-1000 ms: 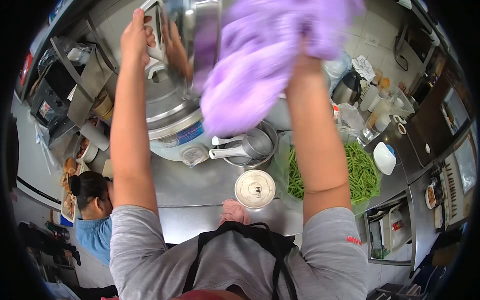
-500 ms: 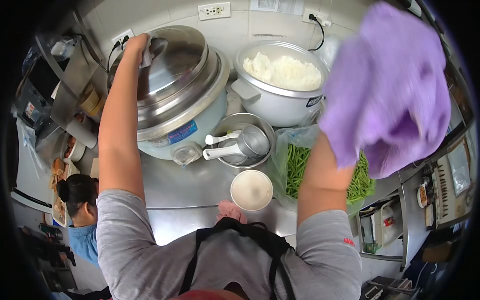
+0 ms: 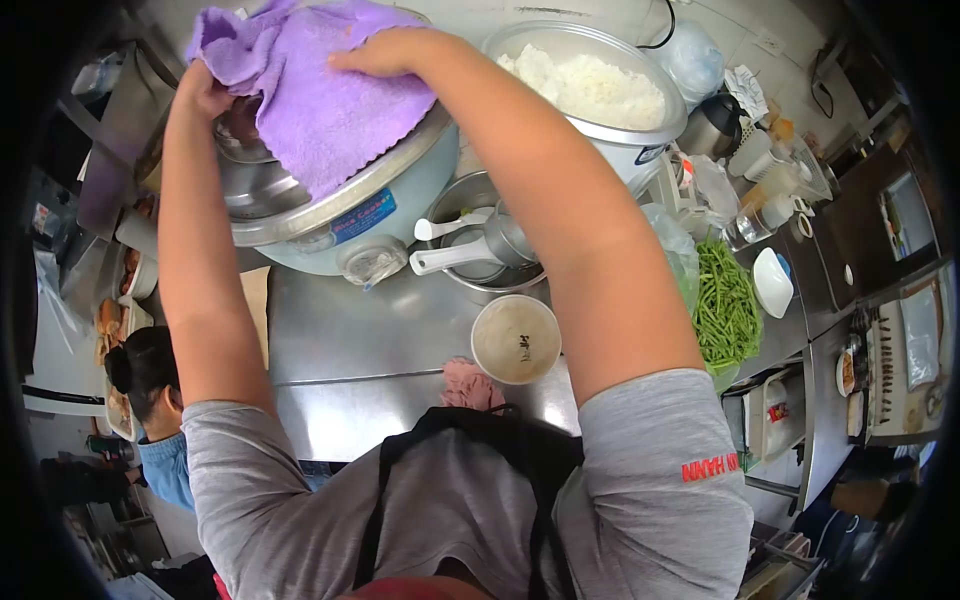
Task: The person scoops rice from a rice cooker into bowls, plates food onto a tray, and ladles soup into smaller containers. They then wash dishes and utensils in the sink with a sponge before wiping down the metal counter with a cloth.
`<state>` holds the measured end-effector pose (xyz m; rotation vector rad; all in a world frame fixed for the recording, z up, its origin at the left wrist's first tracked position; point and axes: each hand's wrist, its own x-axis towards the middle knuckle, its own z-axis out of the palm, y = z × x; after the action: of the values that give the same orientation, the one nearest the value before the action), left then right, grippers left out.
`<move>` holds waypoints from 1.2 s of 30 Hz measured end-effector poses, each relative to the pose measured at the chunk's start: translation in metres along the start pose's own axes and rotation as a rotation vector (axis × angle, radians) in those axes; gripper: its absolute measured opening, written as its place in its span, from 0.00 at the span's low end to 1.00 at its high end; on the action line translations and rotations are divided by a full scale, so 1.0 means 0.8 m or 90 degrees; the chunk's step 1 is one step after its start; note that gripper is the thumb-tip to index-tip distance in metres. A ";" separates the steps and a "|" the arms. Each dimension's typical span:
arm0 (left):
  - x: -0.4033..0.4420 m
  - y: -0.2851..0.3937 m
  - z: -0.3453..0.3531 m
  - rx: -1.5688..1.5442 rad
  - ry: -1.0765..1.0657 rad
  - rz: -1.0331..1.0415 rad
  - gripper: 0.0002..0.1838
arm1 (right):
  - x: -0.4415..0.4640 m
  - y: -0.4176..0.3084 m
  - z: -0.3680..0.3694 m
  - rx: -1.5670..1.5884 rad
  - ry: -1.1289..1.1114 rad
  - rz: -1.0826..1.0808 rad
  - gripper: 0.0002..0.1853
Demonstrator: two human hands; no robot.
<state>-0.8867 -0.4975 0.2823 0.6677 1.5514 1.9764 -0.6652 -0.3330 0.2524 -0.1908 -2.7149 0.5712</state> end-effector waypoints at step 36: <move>-0.074 -0.074 0.044 0.701 0.287 0.206 0.39 | -0.125 0.066 0.033 -0.101 0.139 -0.072 0.48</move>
<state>-0.8133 -0.5012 0.2291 0.9428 2.9992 1.3619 -0.5790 -0.3144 0.1764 -0.1310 -2.5376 0.2853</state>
